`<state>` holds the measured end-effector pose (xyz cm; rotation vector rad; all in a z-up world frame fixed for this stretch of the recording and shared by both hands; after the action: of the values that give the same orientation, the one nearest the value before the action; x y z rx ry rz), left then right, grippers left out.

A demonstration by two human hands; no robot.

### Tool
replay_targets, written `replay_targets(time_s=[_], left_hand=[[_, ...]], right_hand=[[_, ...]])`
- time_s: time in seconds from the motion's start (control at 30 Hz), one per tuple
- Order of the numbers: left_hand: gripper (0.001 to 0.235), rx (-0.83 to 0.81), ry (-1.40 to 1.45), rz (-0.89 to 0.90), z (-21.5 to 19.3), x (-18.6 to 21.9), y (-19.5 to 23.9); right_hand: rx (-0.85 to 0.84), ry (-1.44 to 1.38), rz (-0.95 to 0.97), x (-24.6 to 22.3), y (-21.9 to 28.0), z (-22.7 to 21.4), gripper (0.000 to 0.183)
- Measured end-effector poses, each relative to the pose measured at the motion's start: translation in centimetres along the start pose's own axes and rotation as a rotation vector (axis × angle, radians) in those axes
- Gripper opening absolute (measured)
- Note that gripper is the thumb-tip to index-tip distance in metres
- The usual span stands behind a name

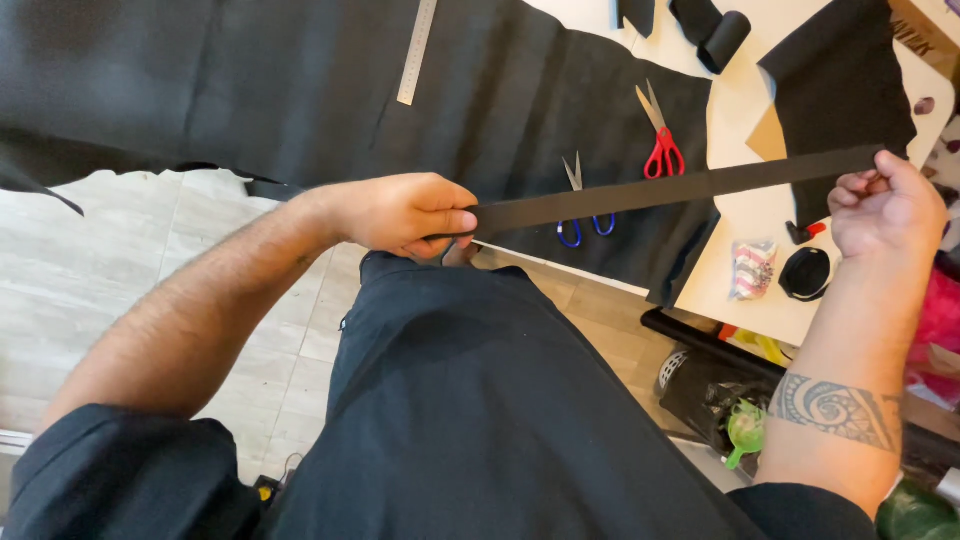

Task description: The person uses blue-handled scissors to cut a long strip from a large piece of black fabric laid out on a white table. After cutting, they pick up the strip, fold it, and measure it against a ruler while other tools like red scissors and a roll of fabric remain on the table.

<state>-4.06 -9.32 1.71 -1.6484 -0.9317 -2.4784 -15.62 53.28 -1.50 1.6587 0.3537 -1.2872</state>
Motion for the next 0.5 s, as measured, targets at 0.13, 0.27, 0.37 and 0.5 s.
replay_targets(time_s=[0.13,0.27,0.37,0.5], left_hand=[[0.037,-0.036,-0.029,-0.022,-0.4,-0.5,0.1],[0.035,-0.009,-0.043,-0.114,-0.7,-0.6,0.5],[0.033,-0.004,-0.027,-0.160,-1.1,-1.2,0.7],[0.033,-0.028,0.071,-0.140,-1.6,-3.6,0.4]], right_hand=[[0.079,0.001,0.007,1.0,-0.4,-1.0,0.022],[0.131,-0.036,0.065,1.8,-3.0,-3.0,0.020],[0.109,-0.042,0.102,2.5,-4.2,-3.7,0.023],[0.032,-0.013,0.135,3.0,-7.6,-6.3,0.023]])
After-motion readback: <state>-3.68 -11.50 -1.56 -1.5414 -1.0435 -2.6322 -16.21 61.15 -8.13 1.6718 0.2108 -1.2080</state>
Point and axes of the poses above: each hand's wrist, its own y-axis away from the middle knuckle, its own z-axis out of the palm, x = y × z, the point moved 1 cm from there along -y, towards the middle knuckle, and after that the axes turned 5 degrees about -x, right-handed, at the moved point
